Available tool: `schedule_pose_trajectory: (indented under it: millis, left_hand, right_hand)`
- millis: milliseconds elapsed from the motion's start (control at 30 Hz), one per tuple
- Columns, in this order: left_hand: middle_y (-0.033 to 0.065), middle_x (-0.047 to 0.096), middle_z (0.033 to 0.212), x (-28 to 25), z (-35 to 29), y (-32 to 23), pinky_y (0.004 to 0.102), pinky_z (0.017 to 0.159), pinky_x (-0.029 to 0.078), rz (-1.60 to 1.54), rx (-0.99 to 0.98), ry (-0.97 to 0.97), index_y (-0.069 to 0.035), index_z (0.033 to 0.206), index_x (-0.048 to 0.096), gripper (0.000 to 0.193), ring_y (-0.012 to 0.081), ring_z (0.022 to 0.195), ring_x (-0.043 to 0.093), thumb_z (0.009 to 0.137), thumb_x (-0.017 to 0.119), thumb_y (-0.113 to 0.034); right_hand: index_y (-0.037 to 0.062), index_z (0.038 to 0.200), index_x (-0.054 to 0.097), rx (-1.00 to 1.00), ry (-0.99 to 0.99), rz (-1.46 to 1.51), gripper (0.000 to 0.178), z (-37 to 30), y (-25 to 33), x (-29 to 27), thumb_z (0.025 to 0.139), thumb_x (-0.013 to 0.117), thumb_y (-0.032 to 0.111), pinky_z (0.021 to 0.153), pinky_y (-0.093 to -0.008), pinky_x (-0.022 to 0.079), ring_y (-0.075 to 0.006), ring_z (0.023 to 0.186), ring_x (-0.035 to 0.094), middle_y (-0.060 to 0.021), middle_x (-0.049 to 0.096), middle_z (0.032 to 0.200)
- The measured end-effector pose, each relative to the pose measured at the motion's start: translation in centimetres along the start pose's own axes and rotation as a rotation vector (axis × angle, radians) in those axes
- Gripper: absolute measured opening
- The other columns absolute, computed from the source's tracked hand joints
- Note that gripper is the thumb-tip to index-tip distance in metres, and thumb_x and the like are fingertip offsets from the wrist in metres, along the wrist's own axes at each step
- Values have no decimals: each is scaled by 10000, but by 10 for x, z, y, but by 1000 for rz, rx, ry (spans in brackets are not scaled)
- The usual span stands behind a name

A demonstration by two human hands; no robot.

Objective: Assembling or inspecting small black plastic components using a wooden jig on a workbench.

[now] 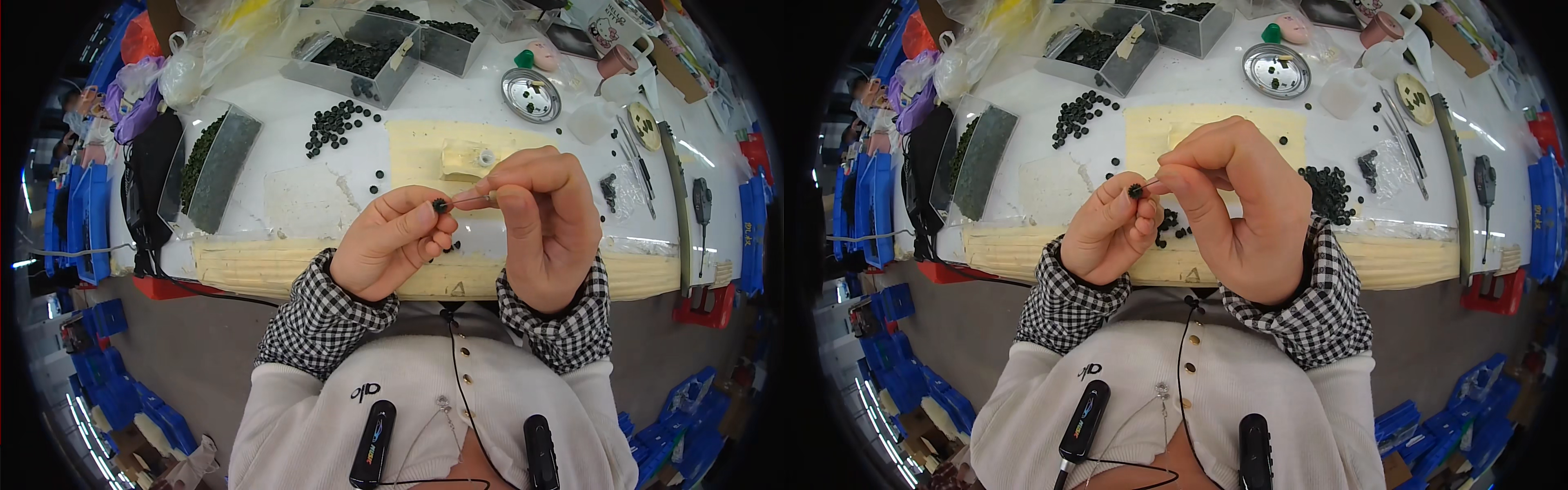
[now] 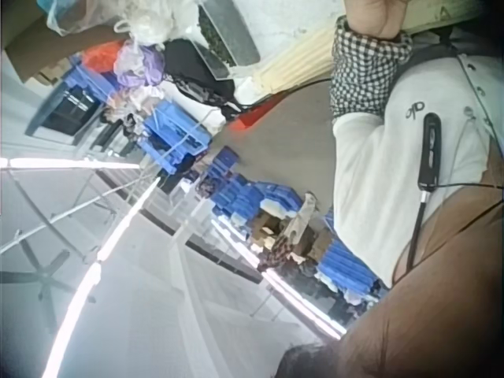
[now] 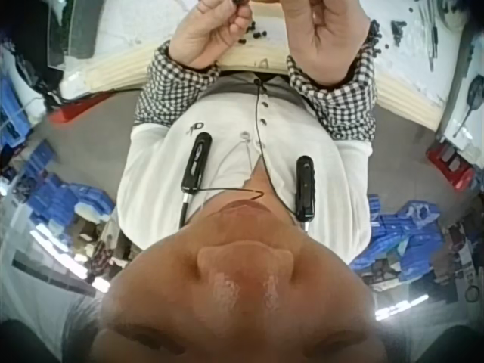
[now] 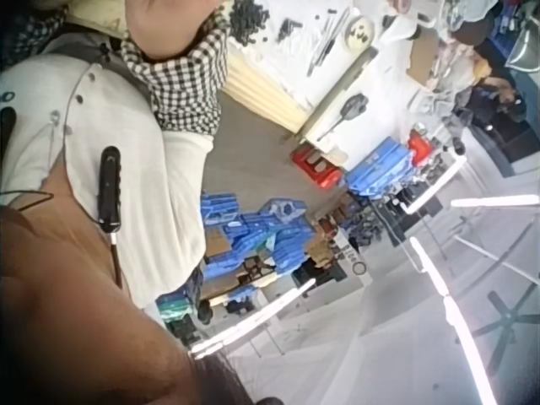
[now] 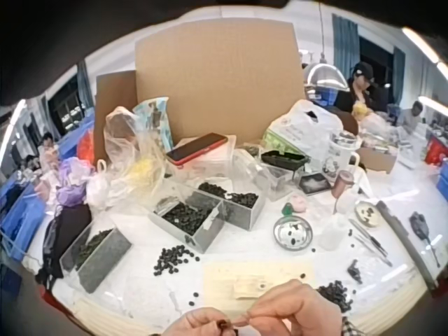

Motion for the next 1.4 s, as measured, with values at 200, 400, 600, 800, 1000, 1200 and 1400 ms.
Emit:
schedule_pose_trajectory:
  millis: [200,400,600,800,1000,1200,1400]
  left_hand:
    - [102,659,966,1,1,0,222,732,537,5,10,-4,-10,1134,589,201,142,835,640,966,520,-95]
    - [101,661,960,0,0,1,221,725,538,-6,17,-17,-13,1131,591,198,142,826,642,966,518,-93]
    - [100,658,959,0,1,1,218,721,539,-19,16,-16,-14,1136,588,201,141,825,641,968,514,-94]
    - [102,658,960,1,1,1,215,723,542,-26,15,-13,-5,1139,584,205,141,827,643,968,513,-93]
    - [110,662,963,-1,1,0,222,732,549,-5,37,-50,11,1125,589,200,147,839,651,958,527,-79]
    - [125,675,939,6,0,-4,236,748,553,473,344,-242,32,1081,612,179,157,832,666,915,587,-30]
    - [114,683,884,25,-7,-10,240,714,538,1052,556,-354,34,997,655,138,145,781,658,864,642,-2]
  right_hand:
    - [-52,946,577,28,-48,28,73,0,-1,2,904,584,7,687,-257,543,-172,777,646,-123,600,886]
    - [-54,988,459,-10,96,-107,116,1,2,0,972,468,61,766,-272,543,-176,830,639,-140,550,930]
    - [-54,1010,465,-28,105,-144,130,0,1,-1,972,470,70,765,-268,541,-176,832,639,-143,555,931]
    - [-53,1005,464,-40,105,-139,132,0,1,-2,977,458,76,772,-268,540,-178,831,641,-145,552,923]
    - [-32,944,533,-7,-206,-152,89,2,-8,-12,944,536,57,730,-248,530,-150,785,637,-97,590,858]
    - [15,845,595,-90,-134,-752,95,11,-20,-20,800,677,35,608,-328,463,-262,703,581,-87,600,799]
    - [20,973,634,-57,2,-863,195,9,-25,-18,794,695,66,697,-338,470,-270,838,577,-101,600,892]
Point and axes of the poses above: each hand's wrist, its own z-axis towards the middle knuckle, its own x-axis out of the palm, y = z × x, the point moved 2 cm from there along z, towards the middle knuckle
